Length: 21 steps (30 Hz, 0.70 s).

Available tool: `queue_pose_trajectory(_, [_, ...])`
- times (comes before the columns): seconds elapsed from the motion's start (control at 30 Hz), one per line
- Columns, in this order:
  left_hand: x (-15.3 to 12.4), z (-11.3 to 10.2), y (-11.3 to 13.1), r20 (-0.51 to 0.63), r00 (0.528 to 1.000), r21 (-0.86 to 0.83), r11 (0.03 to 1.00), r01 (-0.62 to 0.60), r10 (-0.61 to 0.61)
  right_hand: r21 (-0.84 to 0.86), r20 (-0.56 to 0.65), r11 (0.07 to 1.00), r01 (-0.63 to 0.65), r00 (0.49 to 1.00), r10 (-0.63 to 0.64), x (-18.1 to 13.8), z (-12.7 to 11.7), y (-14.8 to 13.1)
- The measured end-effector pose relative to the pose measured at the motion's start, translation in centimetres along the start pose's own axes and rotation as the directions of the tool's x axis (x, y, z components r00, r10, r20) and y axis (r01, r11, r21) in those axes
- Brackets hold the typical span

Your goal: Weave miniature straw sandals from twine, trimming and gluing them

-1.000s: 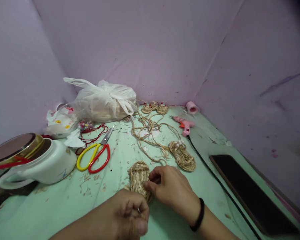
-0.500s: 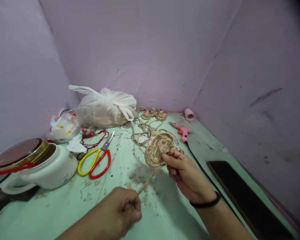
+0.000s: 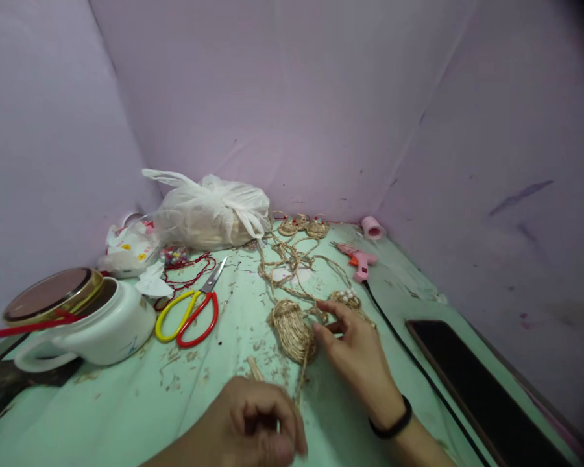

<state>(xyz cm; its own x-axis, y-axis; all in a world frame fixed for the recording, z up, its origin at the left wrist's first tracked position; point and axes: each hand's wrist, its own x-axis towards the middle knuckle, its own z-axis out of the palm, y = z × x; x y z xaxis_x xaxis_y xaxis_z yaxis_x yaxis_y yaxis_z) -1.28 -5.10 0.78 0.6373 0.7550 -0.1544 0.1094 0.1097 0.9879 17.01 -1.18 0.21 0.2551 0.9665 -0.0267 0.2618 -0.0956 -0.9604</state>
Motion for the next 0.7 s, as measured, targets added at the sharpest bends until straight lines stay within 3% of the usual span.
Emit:
queue_pose_trajectory(0.03, [0.2, -0.2, 0.0, -0.101, 0.989, 0.049, 0.993, -0.107, 0.112, 0.046, 0.021, 0.999, 0.011, 1.0, -0.012, -0.6, 0.1, -0.4])
queue_pose_trajectory(0.07, [0.3, -0.4, -0.1, -0.189, 0.96, 0.108, 0.976, -0.191, 0.209, 0.132, 0.159, 0.99, -0.045, 0.987, 0.023, -1.2, 0.4, -0.8])
queue_pose_trajectory(0.1, [0.3, -0.7, -0.1, -0.264, 0.922, 0.165, 0.955, -0.245, 0.282, 0.24, 0.361, 0.962, -0.129, 0.932, 0.035, -2.0, 0.7, -1.1])
queue_pose_trajectory(0.13, [0.3, -1.0, -0.2, -0.328, 0.887, 0.216, 0.94, -0.265, 0.325, 0.32, 0.546, 0.92, -0.225, 0.838, 0.015, -2.7, 1.2, -1.3])
queue_pose_trajectory(0.17, [0.2, -1.2, -0.2, -0.377, 0.858, 0.252, 0.93, -0.268, 0.349, 0.367, 0.658, 0.883, -0.294, 0.752, -0.024, -3.3, 1.7, -1.4])
queue_pose_trajectory(0.23, [0.1, -1.5, -0.2, -0.435, 0.825, 0.283, 0.925, -0.255, 0.36, 0.426, 0.735, 0.836, -0.346, 0.671, -0.097, -4.2, 2.6, -1.2])
queue_pose_trajectory(0.3, [0.1, -1.5, -0.3, -0.448, 0.832, 0.247, 0.94, -0.236, 0.327, 0.46, 0.727, 0.814, -0.355, 0.677, -0.116, -4.6, 3.2, -0.5])
queue_pose_trajectory(0.43, [0.4, -1.1, -0.4, -0.429, 0.878, 0.028, 0.975, -0.222, 0.212, 0.447, 0.684, 0.801, -0.399, 0.729, -0.019, -4.6, 3.1, 0.7])
queue_pose_trajectory(0.53, [0.4, -0.8, -0.1, -0.407, 0.892, -0.057, 0.97, -0.238, 0.195, 0.346, 0.677, 0.846, -0.407, 0.732, 0.075, -4.6, 2.9, -0.5])
queue_pose_trajectory(0.6, [0.5, -0.7, 0.1, -0.37, 0.902, -0.043, 0.966, -0.255, 0.221, 0.251, 0.615, 0.927, -0.28, 0.786, 0.07, -4.2, 2.7, -2.1])
queue_pose_trajectory(0.7, [1.0, -0.9, 0.4, -0.37, 0.918, -0.025, 0.986, -0.167, 0.146, 0.05, 0.414, 0.996, 0.078, 0.906, -0.092, -3.3, 0.5, -2.1])
